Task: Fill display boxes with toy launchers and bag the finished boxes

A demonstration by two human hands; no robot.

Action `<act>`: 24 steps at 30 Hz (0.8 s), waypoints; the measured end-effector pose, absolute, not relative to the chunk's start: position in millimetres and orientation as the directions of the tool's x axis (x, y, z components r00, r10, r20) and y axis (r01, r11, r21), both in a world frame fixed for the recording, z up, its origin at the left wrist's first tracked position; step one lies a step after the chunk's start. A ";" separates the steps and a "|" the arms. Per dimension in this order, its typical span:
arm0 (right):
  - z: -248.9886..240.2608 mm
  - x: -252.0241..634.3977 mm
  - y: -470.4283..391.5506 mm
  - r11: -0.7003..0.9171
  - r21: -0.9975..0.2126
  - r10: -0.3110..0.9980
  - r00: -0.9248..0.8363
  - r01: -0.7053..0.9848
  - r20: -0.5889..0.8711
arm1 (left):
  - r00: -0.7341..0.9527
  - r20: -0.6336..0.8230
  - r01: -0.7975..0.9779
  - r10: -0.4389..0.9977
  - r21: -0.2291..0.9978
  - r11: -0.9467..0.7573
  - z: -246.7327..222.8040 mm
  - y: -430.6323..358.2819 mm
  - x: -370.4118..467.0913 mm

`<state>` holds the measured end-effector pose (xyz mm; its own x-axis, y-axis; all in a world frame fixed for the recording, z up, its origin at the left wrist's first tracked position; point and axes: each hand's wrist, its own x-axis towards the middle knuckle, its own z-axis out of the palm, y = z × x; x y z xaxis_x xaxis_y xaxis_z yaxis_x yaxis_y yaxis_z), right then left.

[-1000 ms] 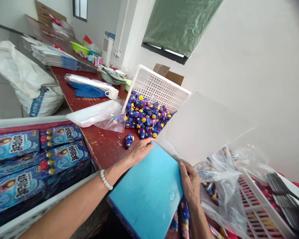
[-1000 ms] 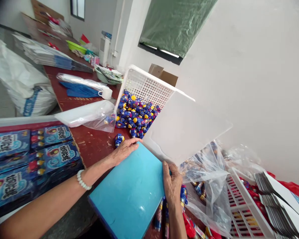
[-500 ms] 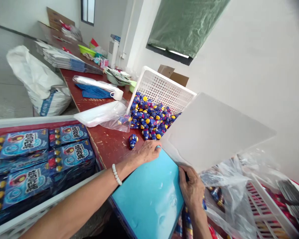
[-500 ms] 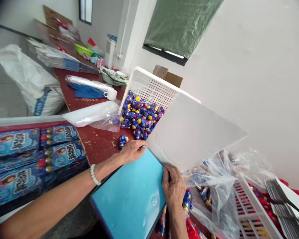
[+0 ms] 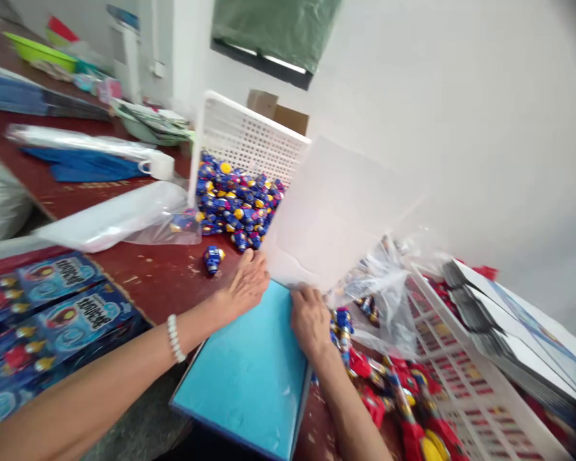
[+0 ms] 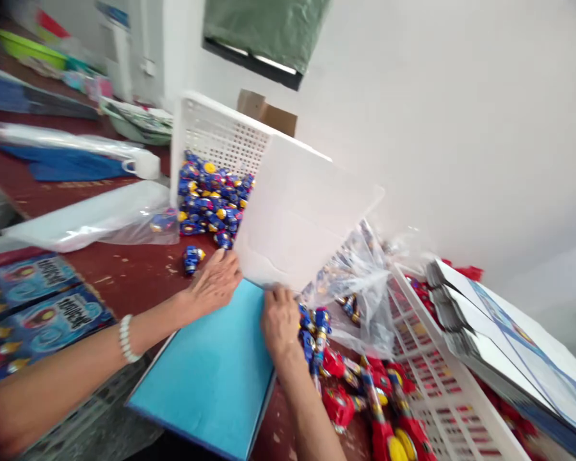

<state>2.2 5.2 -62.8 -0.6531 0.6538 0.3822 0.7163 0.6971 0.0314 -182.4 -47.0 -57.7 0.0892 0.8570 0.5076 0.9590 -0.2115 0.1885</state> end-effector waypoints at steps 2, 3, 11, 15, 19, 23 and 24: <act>-77.2 -1.9 -9.1 0.653 0.042 0.701 -0.624 0.757 0.344 | 0.095 0.495 0.972 0.864 0.140 -0.187 -73.2 -61.6 -168.3; -84.0 -4.6 -15.9 0.635 0.039 0.719 -0.608 0.772 0.336 | 0.096 0.482 0.980 0.871 0.108 -0.167 -83.4 -68.4 -162.4; -55.4 9.5 -18.6 0.737 -0.169 0.661 -0.644 0.655 0.386 | 0.062 0.235 0.996 0.970 -0.075 -0.046 -137.4 -73.5 -155.3; -30.4 106.2 -19.7 0.650 -0.299 0.721 -0.442 0.699 0.534 | 0.026 0.154 1.000 0.988 -0.012 -0.024 -135.9 -68.5 -158.8; -61.7 201.3 -51.8 0.488 -0.346 0.824 -0.292 0.801 0.486 | -0.006 0.103 0.997 0.995 0.078 -0.002 -131.5 -66.9 -147.7; -109.2 223.2 -65.0 0.453 -0.332 0.874 -0.338 0.827 0.350 | -0.022 -0.012 0.993 1.000 0.113 0.023 -115.9 -64.2 -128.7; -115.8 221.6 -61.7 0.451 -0.339 0.881 -0.350 0.826 0.319 | -0.012 -0.042 0.993 0.999 0.119 0.017 -111.1 -63.6 -126.2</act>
<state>221.6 -61.7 -115.8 -0.3502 0.8809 0.3185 0.8256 0.4509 -0.3393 -126.2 -63.6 -111.1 -0.0122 0.9990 -0.0423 0.9927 0.0171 0.1195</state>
